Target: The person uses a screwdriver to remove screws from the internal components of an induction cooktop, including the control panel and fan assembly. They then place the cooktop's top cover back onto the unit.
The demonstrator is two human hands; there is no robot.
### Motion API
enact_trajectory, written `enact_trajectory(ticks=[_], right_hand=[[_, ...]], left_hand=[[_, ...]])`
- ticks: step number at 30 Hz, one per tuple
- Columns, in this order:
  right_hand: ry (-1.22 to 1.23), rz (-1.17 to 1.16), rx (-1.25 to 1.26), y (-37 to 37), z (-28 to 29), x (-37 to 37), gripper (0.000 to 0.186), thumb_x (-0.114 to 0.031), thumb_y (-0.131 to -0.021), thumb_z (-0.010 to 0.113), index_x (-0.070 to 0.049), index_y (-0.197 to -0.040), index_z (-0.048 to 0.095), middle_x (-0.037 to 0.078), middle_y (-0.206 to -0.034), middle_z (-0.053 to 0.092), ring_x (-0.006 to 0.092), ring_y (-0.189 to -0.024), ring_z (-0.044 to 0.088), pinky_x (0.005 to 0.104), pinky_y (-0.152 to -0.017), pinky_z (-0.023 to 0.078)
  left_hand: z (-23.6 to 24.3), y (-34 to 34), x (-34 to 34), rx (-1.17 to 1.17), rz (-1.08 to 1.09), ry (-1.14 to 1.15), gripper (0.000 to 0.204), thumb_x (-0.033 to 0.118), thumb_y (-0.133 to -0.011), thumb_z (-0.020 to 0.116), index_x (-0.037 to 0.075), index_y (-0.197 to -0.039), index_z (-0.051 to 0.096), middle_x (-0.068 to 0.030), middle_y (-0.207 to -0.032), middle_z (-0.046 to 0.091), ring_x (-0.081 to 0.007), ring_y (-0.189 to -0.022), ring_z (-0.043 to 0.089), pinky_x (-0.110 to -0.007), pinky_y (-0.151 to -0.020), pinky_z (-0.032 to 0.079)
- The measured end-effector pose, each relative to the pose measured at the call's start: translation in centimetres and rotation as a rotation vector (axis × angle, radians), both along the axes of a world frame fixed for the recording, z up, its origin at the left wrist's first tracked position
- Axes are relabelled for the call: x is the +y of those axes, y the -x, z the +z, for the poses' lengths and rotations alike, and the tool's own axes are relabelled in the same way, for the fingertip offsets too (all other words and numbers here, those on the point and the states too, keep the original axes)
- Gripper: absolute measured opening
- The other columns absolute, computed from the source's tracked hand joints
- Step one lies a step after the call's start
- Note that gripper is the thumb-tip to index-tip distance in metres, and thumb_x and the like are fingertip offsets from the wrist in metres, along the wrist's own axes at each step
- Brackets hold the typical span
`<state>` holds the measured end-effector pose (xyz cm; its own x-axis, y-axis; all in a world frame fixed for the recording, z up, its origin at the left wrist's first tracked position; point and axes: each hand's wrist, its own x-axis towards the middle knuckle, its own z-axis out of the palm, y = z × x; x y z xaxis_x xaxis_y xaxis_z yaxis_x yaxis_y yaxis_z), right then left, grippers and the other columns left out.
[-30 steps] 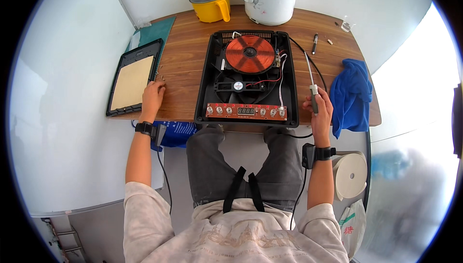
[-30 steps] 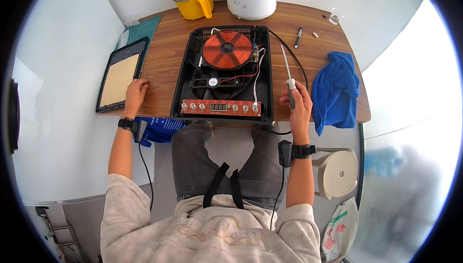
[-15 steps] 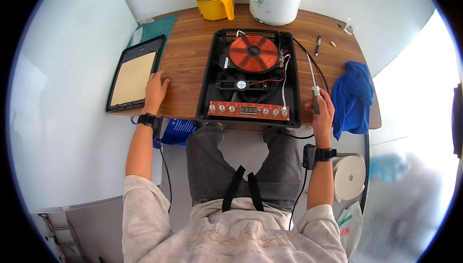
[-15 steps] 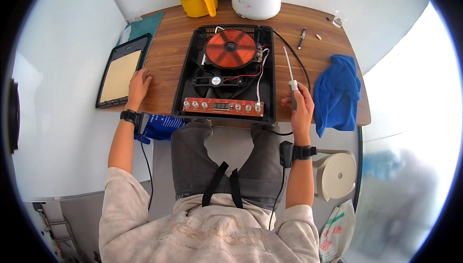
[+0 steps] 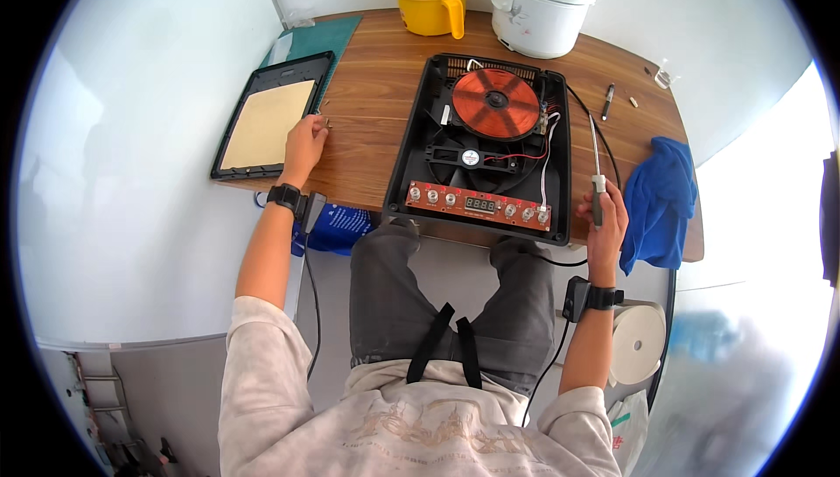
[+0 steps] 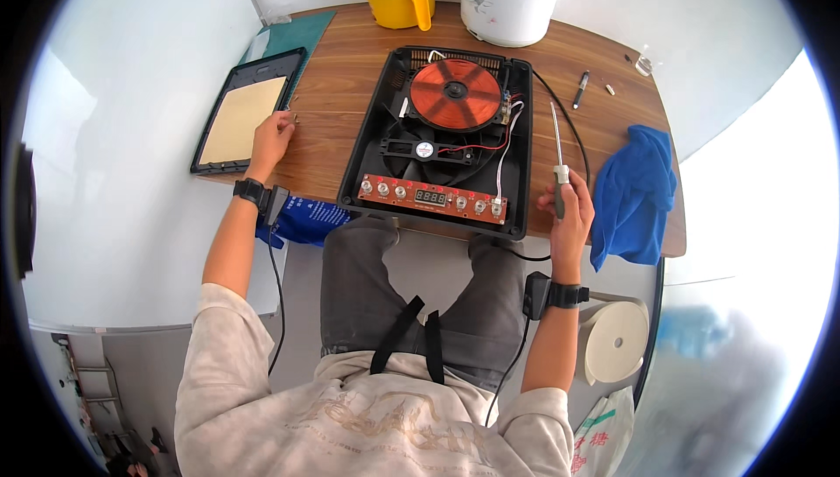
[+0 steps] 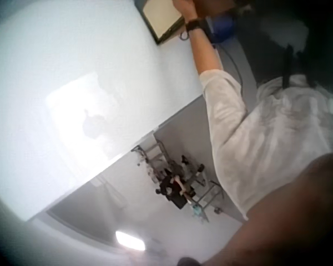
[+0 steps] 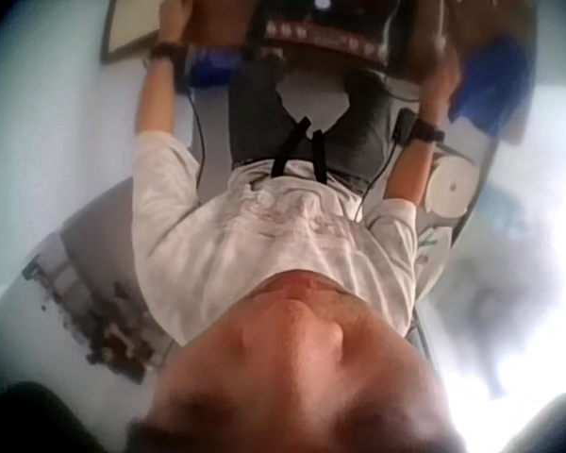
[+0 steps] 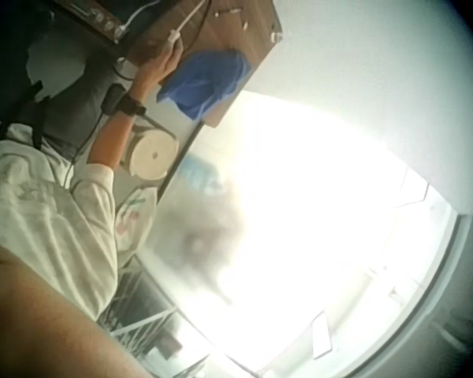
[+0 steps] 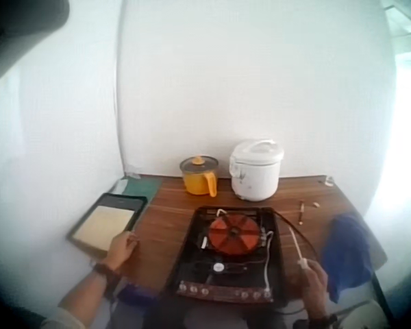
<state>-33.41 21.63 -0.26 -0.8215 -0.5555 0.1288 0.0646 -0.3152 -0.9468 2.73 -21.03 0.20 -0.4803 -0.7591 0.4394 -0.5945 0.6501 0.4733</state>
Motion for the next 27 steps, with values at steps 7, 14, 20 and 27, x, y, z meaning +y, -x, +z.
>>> enact_trajectory(ticks=[7, 14, 20, 27], right_hand=[[-0.004, 0.000, 0.008, 0.0, 0.0, 0.0, 0.034, -0.019, -0.102, 0.051, 0.002, -0.128, 0.057, 0.009, -0.093, 0.064, 0.0134, -0.074, 0.062, 0.0266, -0.071, 0.052], [-0.027, 0.005, 0.020, 0.0, 0.1, 0.1, 0.037, -0.020, -0.101, 0.053, 0.002, -0.130, 0.056, 0.009, -0.093, 0.063, 0.0137, -0.074, 0.061, 0.0251, -0.070, 0.050], [-0.001, 0.010, 0.005, 0.1, 0.0, 0.0, 0.037, -0.018, -0.101, 0.052, 0.004, -0.130, 0.055, 0.010, -0.093, 0.063, 0.0143, -0.074, 0.062, 0.0263, -0.071, 0.051], [-0.003, 0.007, 0.009, -0.2, 0.1, -0.2, 0.035, -0.019, -0.101, 0.051, 0.002, -0.128, 0.056, 0.008, -0.093, 0.063, 0.0138, -0.074, 0.062, 0.0267, -0.070, 0.052]], left_hand=[[0.6, 0.5, -1.8, -0.083, -0.019, -0.032, 0.021, 0.005, -0.089, 0.063, 0.006, -0.109, 0.071, -0.0182, -0.093, 0.069, -0.0359, -0.085, 0.067, -0.041, -0.076, 0.053], [1.8, 1.2, -0.8, -0.089, 0.030, -0.161, 0.015, 0.007, -0.089, 0.066, 0.006, -0.102, 0.072, -0.0176, -0.091, 0.070, -0.0333, -0.076, 0.067, -0.040, -0.072, 0.053], [1.1, 0.7, -1.5, -0.114, 0.051, -0.082, 0.013, 0.007, -0.092, 0.064, 0.005, -0.103, 0.071, -0.0131, -0.089, 0.071, -0.0209, -0.068, 0.067, -0.034, -0.065, 0.055], [1.1, -1.4, -0.3, 0.191, 0.037, -0.338, 0.016, 0.011, -0.100, 0.057, 0.002, -0.106, 0.068, -0.0066, -0.083, 0.068, -0.0123, -0.070, 0.063, -0.028, -0.061, 0.055]])
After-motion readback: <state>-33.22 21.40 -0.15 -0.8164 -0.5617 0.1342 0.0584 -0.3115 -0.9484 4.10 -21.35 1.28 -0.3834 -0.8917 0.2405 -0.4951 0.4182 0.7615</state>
